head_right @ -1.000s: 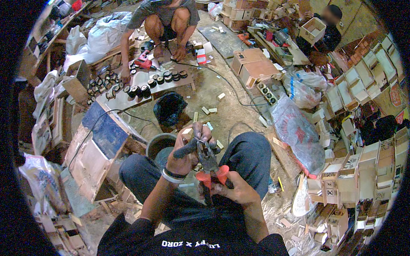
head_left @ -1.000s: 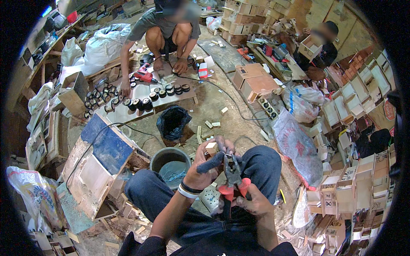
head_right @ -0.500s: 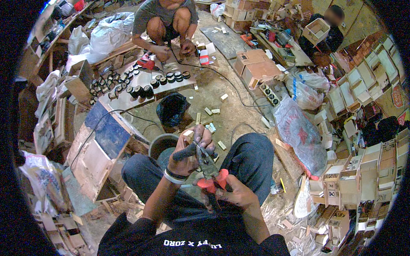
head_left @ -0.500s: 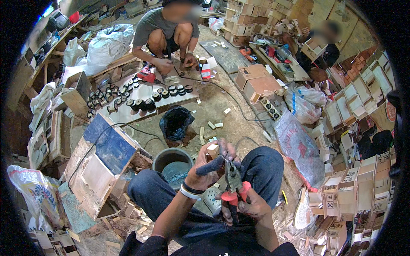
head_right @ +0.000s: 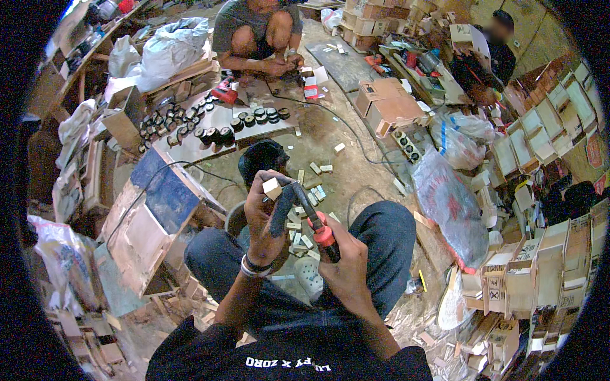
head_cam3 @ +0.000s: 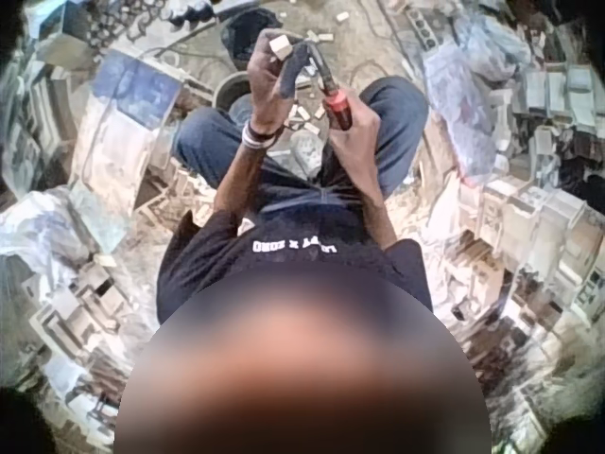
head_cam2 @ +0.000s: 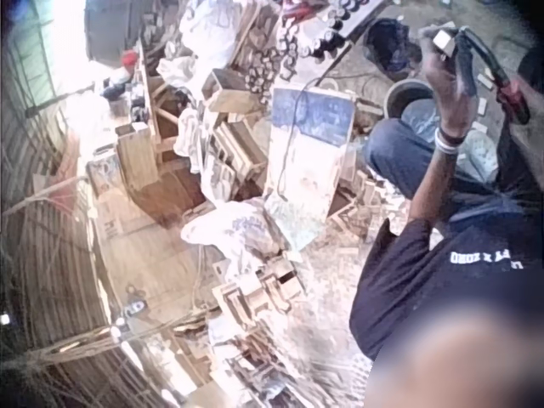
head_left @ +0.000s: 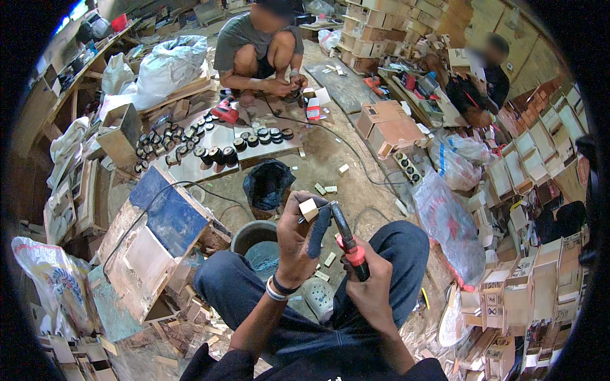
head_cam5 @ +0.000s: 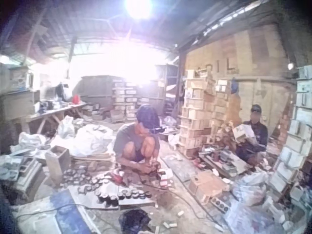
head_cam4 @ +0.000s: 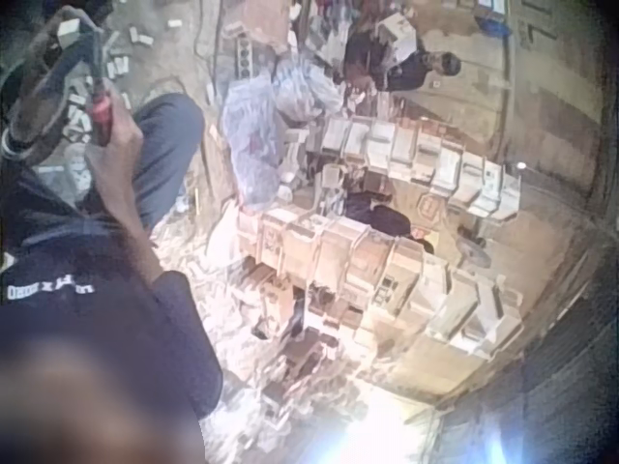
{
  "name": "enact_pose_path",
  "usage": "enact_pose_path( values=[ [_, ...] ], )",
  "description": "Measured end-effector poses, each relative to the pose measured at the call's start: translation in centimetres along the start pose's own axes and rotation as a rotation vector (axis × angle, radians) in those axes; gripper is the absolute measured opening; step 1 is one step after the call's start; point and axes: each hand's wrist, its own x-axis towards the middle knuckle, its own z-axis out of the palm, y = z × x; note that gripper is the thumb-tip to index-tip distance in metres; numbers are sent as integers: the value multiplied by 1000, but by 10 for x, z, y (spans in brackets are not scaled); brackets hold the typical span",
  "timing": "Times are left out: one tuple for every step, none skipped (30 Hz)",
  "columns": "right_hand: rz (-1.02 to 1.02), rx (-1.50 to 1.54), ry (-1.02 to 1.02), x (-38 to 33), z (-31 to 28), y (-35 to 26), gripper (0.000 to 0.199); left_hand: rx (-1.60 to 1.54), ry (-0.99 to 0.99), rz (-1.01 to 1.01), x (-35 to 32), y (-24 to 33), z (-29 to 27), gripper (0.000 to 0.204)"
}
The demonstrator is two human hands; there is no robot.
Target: The person sits on the floor and uses pliers to manipulate small wooden blocks, repeatedly picking them up, adjusting them, and placing them down. Other workers are visible in the background handling similar items.
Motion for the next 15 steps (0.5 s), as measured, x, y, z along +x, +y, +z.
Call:
enact_pose_path(
  values=[
    [-11,-7,0,0,2,0,38,24,4,15,1,1,-1,17],
    [3,18,-43,0,4,0,37,44,15,28,3,1,-2,17],
    [19,44,-85,-1,6,2,36,62,26,40,4,1,-2,16],
    [49,70,-126,-3,6,3,35,74,35,60,5,1,-3,15],
    [39,93,-138,-7,7,5,28,88,41,78,5,1,-3,15],
    [91,97,-152,-11,6,6,30,102,35,108,6,1,-4,14],
    [144,108,-161,-14,7,7,31,162,22,139,7,1,-5,17],
    [211,111,-174,-17,8,7,33,199,9,159,7,1,-5,20],
    [184,88,-121,-16,9,9,26,230,2,184,7,1,-5,23],
    [169,82,-91,-17,9,10,26,255,-13,212,6,1,-4,26],
    [154,76,-59,-16,9,10,26,258,-17,219,6,0,-3,33],
    [148,61,-26,-14,8,10,25,269,-34,228,6,0,-2,29],
    [264,62,-90,-13,5,10,34,289,-61,249,5,0,0,26],
    [216,65,-96,-12,3,9,37,300,-79,239,4,0,1,24],
    [207,63,-98,-10,2,7,40,340,-76,248,3,0,2,26]
  ],
)
